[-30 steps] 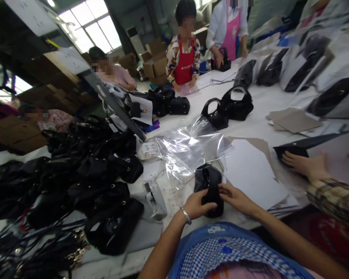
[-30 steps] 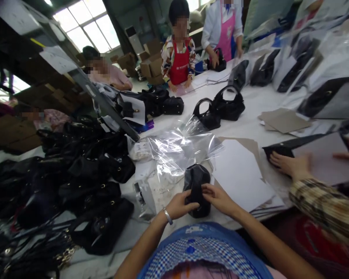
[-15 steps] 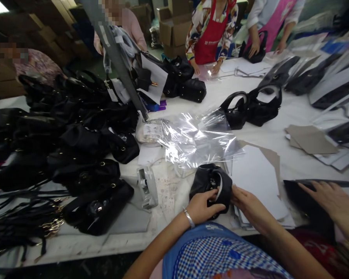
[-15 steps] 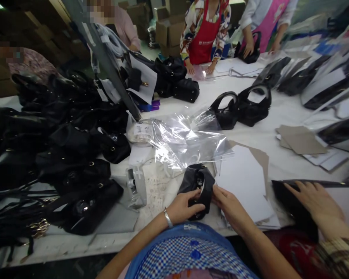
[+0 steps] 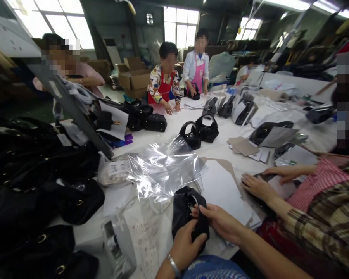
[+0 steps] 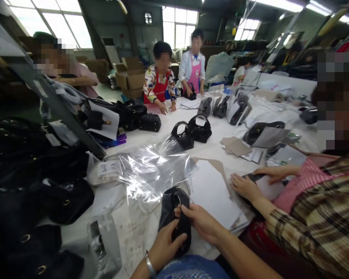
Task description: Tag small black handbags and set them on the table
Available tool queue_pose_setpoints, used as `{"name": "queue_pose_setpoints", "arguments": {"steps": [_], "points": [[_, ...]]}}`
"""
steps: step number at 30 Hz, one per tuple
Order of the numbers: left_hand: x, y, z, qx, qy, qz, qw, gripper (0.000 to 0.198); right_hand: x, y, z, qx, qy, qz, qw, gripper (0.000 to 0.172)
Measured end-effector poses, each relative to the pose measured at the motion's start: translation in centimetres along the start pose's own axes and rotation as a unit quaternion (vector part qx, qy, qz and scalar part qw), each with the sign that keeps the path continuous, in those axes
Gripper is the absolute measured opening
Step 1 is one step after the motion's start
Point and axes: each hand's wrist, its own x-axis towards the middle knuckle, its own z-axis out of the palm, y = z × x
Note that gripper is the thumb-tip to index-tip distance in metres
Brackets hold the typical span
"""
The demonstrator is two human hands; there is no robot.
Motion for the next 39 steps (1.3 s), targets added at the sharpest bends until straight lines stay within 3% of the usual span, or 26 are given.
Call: {"name": "queue_pose_setpoints", "arguments": {"steps": [3, 6, 9, 11, 15, 19, 24, 29, 33, 39], "points": [[0.0, -1.4, -0.1, 0.043, -0.040, -0.010, 0.998, 0.039, 0.0, 0.6, 0.1, 0.047, 0.001, -0.026, 0.999, 0.029], [0.4, -2.0, -0.7, 0.052, -0.080, 0.027, 0.995, 0.056, 0.5, 1.4, 0.2, 0.097, -0.012, -0.042, 0.994, 0.027], [1.0, -1.9, -0.8, 0.071, -0.111, 0.025, 0.991, 0.041, 0.9, 2.0, 0.1, 0.115, -0.029, -0.059, 0.991, 0.028], [1.1, -2.1, -0.6, 0.081, -0.086, 0.004, 0.993, 0.028, 1.0, 2.4, -0.2, 0.090, -0.034, -0.069, 0.993, 0.031], [0.9, -3.1, -0.1, 0.012, -0.028, 0.000, 1.000, 0.031, 1.1, 2.6, -2.0, -0.063, -0.035, -0.092, 0.993, 0.049], [0.3, -3.4, -0.6, -0.013, 0.003, 0.015, 1.000, 0.035, 1.2, 2.9, -4.2, -0.273, -0.048, -0.144, 0.950, 0.041], [-0.4, -1.4, -1.9, 0.140, 0.034, -0.010, 0.990, 0.026, 1.4, 3.4, -5.0, -0.411, -0.060, -0.229, 0.880, 0.028], [-0.9, -0.5, -2.8, 0.145, -0.009, -0.044, 0.988, 0.019, 1.1, 3.5, -5.5, -0.507, -0.021, -0.261, 0.821, 0.033], [-0.9, -0.9, -3.3, 0.088, -0.046, -0.037, 0.994, 0.025, 0.2, 4.6, -5.5, -0.494, -0.082, -0.243, 0.831, 0.035], [-1.2, -0.5, -4.1, 0.115, -0.014, -0.028, 0.993, 0.025, 0.4, 6.8, -5.1, -0.397, -0.195, -0.240, 0.864, 0.043]]}}
